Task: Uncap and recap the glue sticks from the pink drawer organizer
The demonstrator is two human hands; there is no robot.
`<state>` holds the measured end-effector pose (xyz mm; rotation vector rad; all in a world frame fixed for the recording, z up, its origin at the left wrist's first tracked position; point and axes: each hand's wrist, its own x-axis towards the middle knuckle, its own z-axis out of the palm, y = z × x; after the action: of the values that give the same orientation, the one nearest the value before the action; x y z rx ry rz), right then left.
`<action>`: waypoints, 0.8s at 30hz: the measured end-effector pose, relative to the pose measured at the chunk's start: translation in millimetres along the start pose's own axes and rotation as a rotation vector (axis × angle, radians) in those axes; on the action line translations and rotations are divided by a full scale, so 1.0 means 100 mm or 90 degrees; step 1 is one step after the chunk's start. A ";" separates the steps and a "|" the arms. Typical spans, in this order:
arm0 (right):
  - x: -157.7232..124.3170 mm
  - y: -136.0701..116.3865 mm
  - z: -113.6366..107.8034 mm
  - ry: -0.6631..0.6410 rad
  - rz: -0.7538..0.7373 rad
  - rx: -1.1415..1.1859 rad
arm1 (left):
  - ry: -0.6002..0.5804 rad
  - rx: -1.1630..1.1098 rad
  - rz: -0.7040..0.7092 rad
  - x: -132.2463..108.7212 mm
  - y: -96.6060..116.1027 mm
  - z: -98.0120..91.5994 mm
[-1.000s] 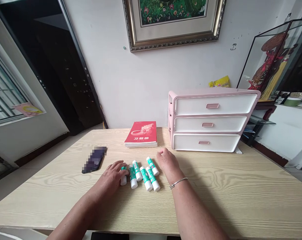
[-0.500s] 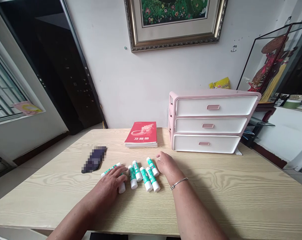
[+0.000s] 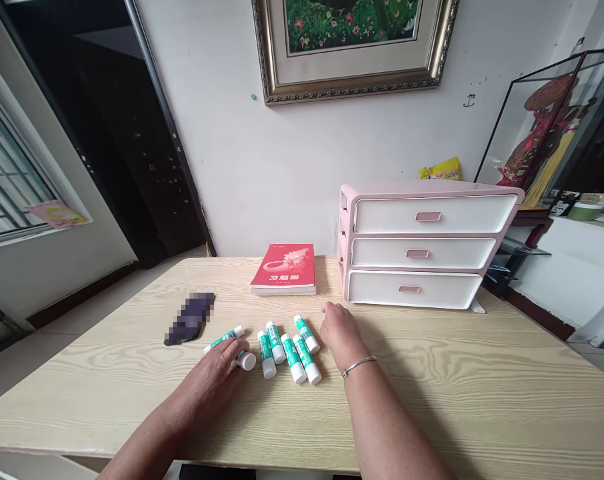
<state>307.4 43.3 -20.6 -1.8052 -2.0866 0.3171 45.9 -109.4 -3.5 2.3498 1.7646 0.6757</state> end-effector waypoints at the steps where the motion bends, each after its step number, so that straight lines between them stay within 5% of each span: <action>1: -0.01 -0.01 -0.02 -0.010 0.007 -0.009 | 0.009 -0.020 -0.005 0.01 -0.01 0.00; 4: -0.08 -0.10 -0.10 -0.003 0.001 -0.034 | 0.017 -0.083 -0.031 0.04 0.00 0.00; 7: -0.19 -0.27 -0.24 0.106 -0.065 -0.029 | 0.021 -0.129 -0.053 0.09 0.04 -0.03; 10: -0.36 -0.47 -0.37 0.162 -0.152 0.120 | 0.021 -0.150 -0.056 0.14 0.10 -0.05; 16: -0.58 -0.71 -0.22 -0.025 -0.288 0.400 | 0.041 -0.119 -0.020 0.22 0.26 0.09; 24: -0.57 -0.75 -0.03 -0.061 -0.217 0.468 | 0.023 -0.081 -0.083 0.28 0.56 0.25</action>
<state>248.0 -24.8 5.1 -1.0075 -1.9233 0.9377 111.4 -96.2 2.2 2.1329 1.8123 0.7891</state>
